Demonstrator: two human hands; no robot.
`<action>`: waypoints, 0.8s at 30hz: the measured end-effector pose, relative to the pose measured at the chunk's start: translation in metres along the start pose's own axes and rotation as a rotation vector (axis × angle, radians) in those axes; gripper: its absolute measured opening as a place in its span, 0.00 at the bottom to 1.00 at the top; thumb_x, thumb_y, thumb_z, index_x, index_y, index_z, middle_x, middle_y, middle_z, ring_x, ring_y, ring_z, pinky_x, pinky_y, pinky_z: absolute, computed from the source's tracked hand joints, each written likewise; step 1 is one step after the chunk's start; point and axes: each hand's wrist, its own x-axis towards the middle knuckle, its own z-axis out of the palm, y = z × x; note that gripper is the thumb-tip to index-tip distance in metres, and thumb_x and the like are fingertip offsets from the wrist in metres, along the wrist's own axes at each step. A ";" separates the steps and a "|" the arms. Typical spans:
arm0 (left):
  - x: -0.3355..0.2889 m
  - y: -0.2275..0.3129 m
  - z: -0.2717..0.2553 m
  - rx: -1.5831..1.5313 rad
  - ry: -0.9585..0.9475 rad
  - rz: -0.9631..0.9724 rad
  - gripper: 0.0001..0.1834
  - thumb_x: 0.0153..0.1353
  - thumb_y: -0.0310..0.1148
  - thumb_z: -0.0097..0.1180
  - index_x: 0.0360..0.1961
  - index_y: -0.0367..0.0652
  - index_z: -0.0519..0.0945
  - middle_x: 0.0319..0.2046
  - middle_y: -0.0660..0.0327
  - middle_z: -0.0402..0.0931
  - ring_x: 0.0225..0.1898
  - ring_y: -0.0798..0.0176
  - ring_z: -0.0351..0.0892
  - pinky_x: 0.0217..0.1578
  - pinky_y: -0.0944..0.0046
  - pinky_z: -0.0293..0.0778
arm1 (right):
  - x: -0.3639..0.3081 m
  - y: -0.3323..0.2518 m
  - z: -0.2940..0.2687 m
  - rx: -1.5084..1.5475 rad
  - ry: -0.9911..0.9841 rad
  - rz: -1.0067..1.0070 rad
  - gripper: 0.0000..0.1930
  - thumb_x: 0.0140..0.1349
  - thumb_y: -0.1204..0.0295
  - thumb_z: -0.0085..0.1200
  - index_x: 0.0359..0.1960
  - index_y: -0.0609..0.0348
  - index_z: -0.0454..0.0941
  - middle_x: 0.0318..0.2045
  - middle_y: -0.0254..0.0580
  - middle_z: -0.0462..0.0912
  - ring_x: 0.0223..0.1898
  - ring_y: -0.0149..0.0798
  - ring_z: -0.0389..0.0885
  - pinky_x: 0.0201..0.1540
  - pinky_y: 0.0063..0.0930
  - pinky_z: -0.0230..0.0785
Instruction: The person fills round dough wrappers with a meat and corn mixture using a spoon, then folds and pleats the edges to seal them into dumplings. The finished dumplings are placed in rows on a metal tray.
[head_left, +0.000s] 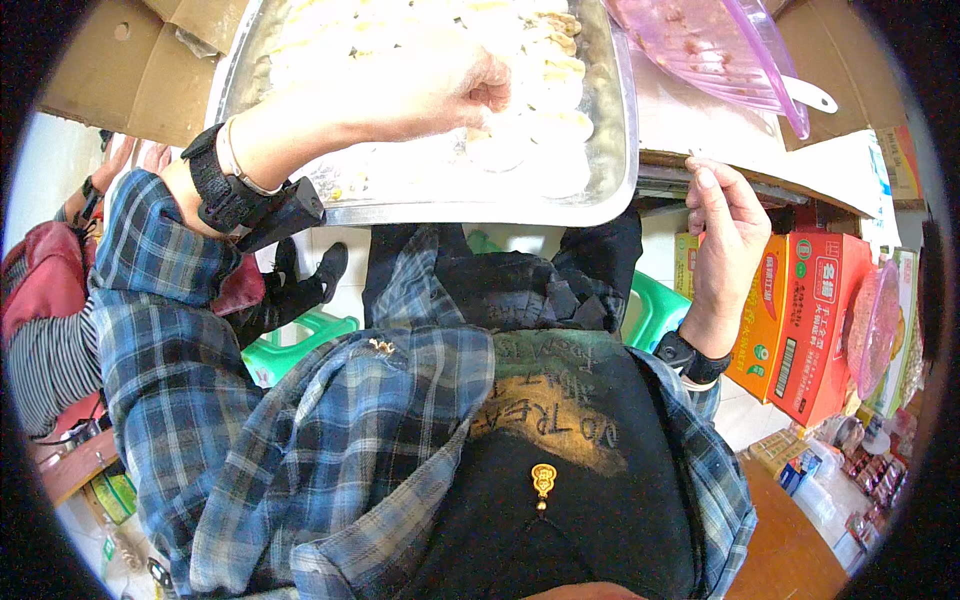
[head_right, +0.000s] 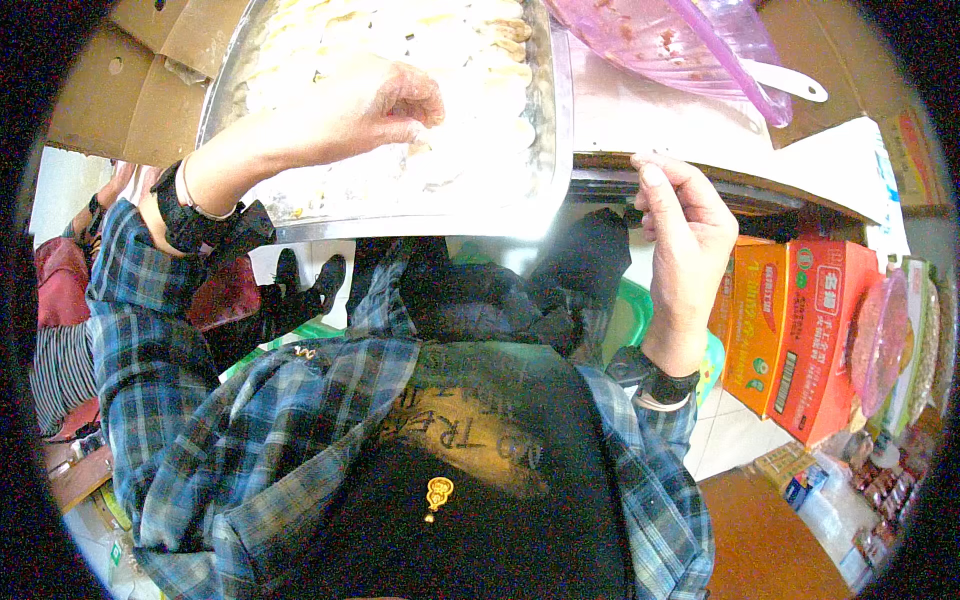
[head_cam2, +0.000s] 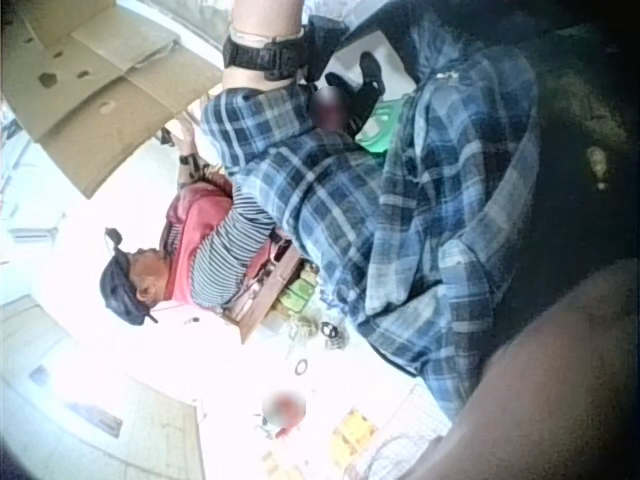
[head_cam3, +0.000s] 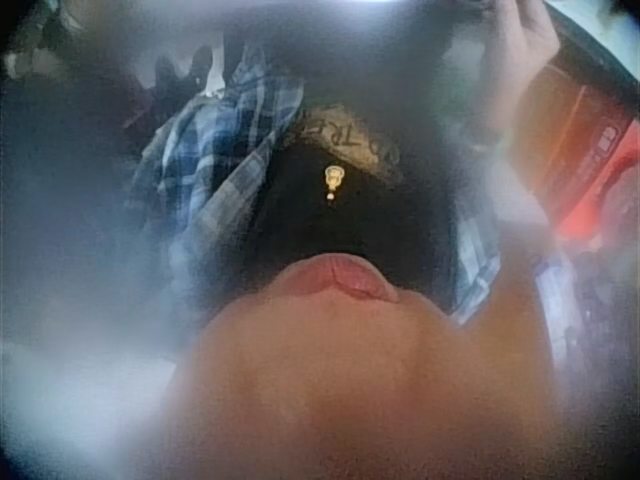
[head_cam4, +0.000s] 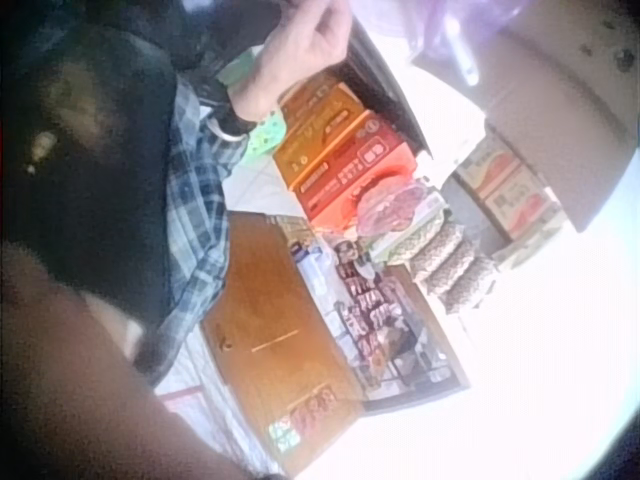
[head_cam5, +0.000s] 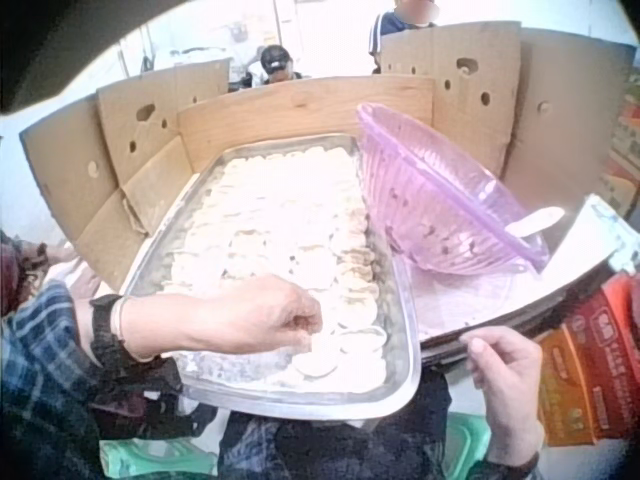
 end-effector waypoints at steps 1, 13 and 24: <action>0.000 0.001 0.001 -0.023 -0.014 -0.012 0.10 0.52 0.28 0.59 0.36 0.37 0.78 0.30 0.55 0.78 0.34 0.59 0.78 0.39 0.63 0.73 | -0.001 -0.001 0.000 -0.001 0.009 0.016 0.08 0.62 0.72 0.57 0.41 0.59 0.83 0.24 0.25 0.77 0.23 0.17 0.65 0.24 0.11 0.54; 0.008 -0.009 -0.012 -0.149 0.210 -0.063 0.06 0.58 0.29 0.59 0.34 0.38 0.79 0.28 0.58 0.79 0.33 0.63 0.79 0.36 0.64 0.74 | 0.022 -0.030 0.021 -0.389 -0.092 -0.556 0.07 0.58 0.77 0.58 0.39 0.60 0.82 0.28 0.32 0.80 0.28 0.25 0.75 0.31 0.18 0.67; 0.011 -0.020 -0.002 0.131 0.169 -0.003 0.11 0.57 0.30 0.57 0.40 0.38 0.80 0.34 0.53 0.80 0.37 0.56 0.80 0.39 0.61 0.74 | 0.065 -0.043 0.057 -0.896 -0.376 -0.929 0.12 0.50 0.76 0.62 0.38 0.54 0.81 0.34 0.38 0.81 0.40 0.42 0.77 0.42 0.33 0.71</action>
